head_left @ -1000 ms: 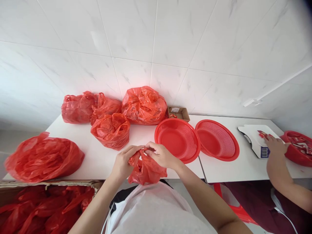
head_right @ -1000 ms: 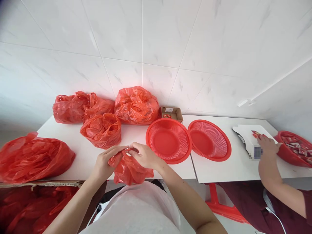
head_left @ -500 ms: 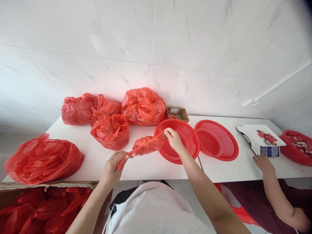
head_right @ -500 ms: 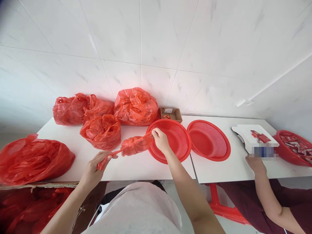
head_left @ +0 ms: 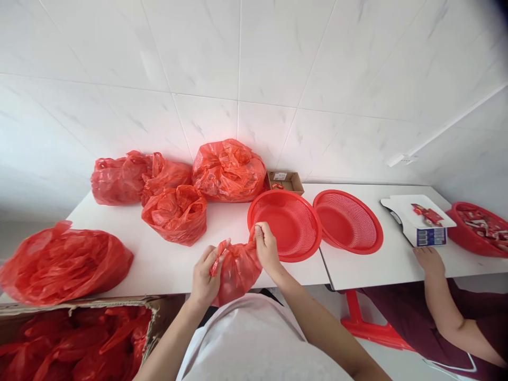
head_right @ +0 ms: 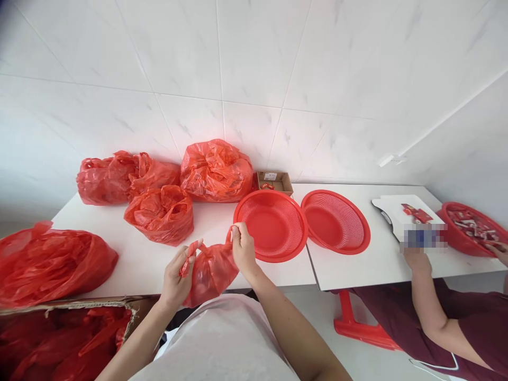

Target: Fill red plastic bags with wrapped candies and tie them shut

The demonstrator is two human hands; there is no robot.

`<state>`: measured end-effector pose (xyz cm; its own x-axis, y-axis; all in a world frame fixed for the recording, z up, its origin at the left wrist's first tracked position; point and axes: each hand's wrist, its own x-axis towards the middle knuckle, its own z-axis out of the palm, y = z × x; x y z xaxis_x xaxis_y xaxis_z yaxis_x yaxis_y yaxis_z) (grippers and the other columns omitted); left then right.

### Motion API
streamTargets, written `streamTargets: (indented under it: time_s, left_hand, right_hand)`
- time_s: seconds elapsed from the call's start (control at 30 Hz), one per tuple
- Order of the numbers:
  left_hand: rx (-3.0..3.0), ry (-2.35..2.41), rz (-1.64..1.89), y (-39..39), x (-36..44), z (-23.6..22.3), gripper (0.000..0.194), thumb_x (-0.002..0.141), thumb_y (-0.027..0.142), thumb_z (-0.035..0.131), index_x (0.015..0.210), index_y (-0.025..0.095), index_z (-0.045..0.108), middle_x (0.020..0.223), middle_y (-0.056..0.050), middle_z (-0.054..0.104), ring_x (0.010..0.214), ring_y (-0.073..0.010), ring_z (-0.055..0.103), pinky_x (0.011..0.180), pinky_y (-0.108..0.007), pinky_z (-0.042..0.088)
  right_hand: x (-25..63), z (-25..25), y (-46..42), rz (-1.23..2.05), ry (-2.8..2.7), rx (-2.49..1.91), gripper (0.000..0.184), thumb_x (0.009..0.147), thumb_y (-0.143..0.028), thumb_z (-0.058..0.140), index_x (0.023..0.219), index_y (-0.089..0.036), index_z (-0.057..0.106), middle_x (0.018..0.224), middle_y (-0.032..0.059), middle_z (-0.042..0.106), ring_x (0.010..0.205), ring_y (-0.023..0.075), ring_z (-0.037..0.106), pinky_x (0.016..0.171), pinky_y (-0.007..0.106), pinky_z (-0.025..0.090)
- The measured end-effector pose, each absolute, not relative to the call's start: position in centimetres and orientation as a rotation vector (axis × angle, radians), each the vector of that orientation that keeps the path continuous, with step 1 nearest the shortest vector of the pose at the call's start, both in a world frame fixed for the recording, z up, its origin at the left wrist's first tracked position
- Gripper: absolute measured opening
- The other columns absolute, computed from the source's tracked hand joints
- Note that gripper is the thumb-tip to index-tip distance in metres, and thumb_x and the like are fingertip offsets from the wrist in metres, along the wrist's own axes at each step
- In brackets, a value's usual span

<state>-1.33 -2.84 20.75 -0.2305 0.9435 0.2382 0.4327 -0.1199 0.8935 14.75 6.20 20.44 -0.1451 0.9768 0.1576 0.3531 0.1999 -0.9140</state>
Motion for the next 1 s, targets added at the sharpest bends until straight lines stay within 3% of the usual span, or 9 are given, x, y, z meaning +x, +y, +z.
streamTargets:
  time_s: [0.13, 0.23, 0.4, 0.6, 0.73, 0.87, 1.0]
  left_hand:
    - [1.503, 1.554, 1.198, -3.4, -1.8, 20.5, 0.045, 0.096, 0.043, 0.042, 0.13, 0.02, 0.062, 0.119, -0.01, 0.069, 0.112, -0.0258, 0.062, 0.096, -0.035, 0.048]
    - [1.488, 1.434, 1.097, -3.6, -2.0, 21.2, 0.045, 0.096, 0.044, 0.042, 0.129, 0.021, 0.063, 0.122, -0.009, 0.069, 0.106, -0.0248, 0.065, 0.092, -0.032, 0.049]
    - [1.374, 1.21, 0.932, -4.4, -2.6, 23.5, 0.042, 0.097, 0.041, 0.042, 0.12, 0.019, 0.068, 0.113, -0.009, 0.071, 0.085, -0.0201, 0.065, 0.081, -0.028, 0.05]
    - [1.319, 1.126, 0.692, -6.3, -1.4, 23.9, 0.047, 0.097, 0.047, 0.039, 0.101, 0.015, 0.073, 0.081, -0.005, 0.068, 0.072, -0.0168, 0.057, 0.071, -0.026, 0.048]
    - [1.362, 1.162, 0.612, -6.7, -0.5, 22.5, 0.05, 0.095, 0.052, 0.04, 0.101, 0.015, 0.072, 0.083, -0.004, 0.07, 0.074, -0.0167, 0.058, 0.073, -0.024, 0.048]
    - [1.459, 1.16, 0.532, -6.7, -0.6, 22.0, 0.048, 0.095, 0.051, 0.04, 0.091, 0.016, 0.073, 0.081, -0.003, 0.069, 0.073, -0.016, 0.058, 0.072, -0.021, 0.046]
    - [1.527, 1.151, 0.535, -6.4, -1.5, 23.1, 0.041, 0.098, 0.043, 0.037, 0.093, 0.019, 0.07, 0.088, -0.003, 0.068, 0.081, -0.0158, 0.06, 0.079, -0.022, 0.046]
  right_hand:
    - [16.8, 20.9, 7.5, 0.864, -1.691, -1.335, 0.031, 0.1, -0.045, 0.029, 0.092, -0.023, 0.049, 0.073, -0.0008, 0.053, 0.063, 0.0141, 0.048, 0.061, 0.026, 0.037]
    - [17.8, 20.7, 8.1, 0.809, -1.732, -1.382, 0.032, 0.1, -0.044, 0.029, 0.094, -0.023, 0.051, 0.075, 0.0001, 0.055, 0.064, 0.0149, 0.049, 0.063, 0.027, 0.036]
    - [18.5, 19.7, 7.6, 0.803, -1.862, -1.433, 0.036, 0.1, -0.044, 0.026, 0.094, -0.022, 0.053, 0.073, -0.0002, 0.055, 0.062, 0.0148, 0.048, 0.062, 0.027, 0.035]
    - [19.2, 17.3, 5.4, 0.917, -2.089, -1.517, 0.033, 0.098, -0.042, 0.032, 0.091, -0.022, 0.057, 0.071, -0.0005, 0.056, 0.063, 0.015, 0.048, 0.061, 0.027, 0.03]
    - [19.2, 14.9, 3.2, 1.1, -2.168, -1.608, 0.021, 0.093, -0.031, 0.042, 0.08, -0.021, 0.055, 0.068, -0.0007, 0.058, 0.06, 0.0134, 0.047, 0.059, 0.025, 0.026]
    - [18.7, 13.7, 1.7, 1.271, -2.127, -1.668, 0.015, 0.083, -0.025, 0.054, 0.07, -0.021, 0.05, 0.056, -0.0034, 0.051, 0.053, 0.0129, 0.042, 0.057, 0.025, 0.024]
    - [19.3, 14.6, 3.4, 1.271, -1.899, -1.65, 0.026, 0.092, -0.036, 0.041, 0.071, -0.021, 0.043, 0.067, -0.0011, 0.056, 0.064, 0.015, 0.051, 0.061, 0.026, 0.032]
